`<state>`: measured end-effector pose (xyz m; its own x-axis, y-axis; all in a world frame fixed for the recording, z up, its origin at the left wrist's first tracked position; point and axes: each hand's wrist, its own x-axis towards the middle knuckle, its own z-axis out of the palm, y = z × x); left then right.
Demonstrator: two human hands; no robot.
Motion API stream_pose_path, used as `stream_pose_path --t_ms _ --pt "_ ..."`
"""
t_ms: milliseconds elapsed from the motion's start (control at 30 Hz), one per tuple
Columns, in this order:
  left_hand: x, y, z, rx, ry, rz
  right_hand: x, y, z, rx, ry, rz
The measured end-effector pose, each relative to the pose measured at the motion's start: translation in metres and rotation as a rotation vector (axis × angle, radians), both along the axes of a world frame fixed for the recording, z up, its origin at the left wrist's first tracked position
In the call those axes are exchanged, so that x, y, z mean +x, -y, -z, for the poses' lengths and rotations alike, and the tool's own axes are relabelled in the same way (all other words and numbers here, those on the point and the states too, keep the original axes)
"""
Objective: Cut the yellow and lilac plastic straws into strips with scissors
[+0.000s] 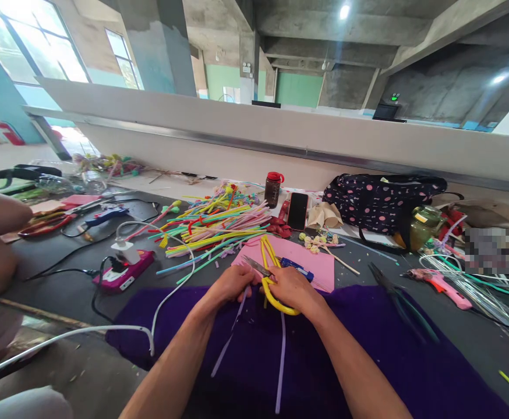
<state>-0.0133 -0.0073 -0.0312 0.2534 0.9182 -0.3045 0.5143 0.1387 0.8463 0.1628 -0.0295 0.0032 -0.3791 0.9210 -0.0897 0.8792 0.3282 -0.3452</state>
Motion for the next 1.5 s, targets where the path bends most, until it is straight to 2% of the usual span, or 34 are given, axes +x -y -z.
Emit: stream_pose_path --t_ms 100,200,333,467,700,900,1200,1500 --pt "-0.002 0.0 -0.005 -0.001 0.089 -0.04 0.011 0.001 -0.004 0.032 -0.141 0.05" --pt "-0.003 0.001 -0.009 -0.01 0.293 -0.064 0.022 0.001 -0.007 0.06 -0.221 0.08" --pt "-0.004 0.001 -0.01 -0.008 0.535 -0.078 0.028 0.002 -0.01 0.066 -0.238 0.067" --pt "-0.005 -0.001 -0.008 -0.015 0.594 -0.085 0.02 0.009 -0.014 0.049 -0.166 0.064" --pt "-0.003 0.001 -0.011 -0.026 0.503 -0.11 0.01 0.015 -0.015 -0.002 -0.121 0.04" --pt "-0.001 0.003 -0.011 -0.005 0.438 -0.069 0.008 0.014 -0.011 0.004 -0.079 0.046" --pt "0.0 0.004 -0.015 -0.054 0.344 -0.082 0.008 0.014 -0.009 -0.015 -0.12 -0.03" --pt "0.001 0.004 -0.002 -0.047 0.17 0.051 0.006 0.013 -0.006 -0.049 -0.082 -0.003"
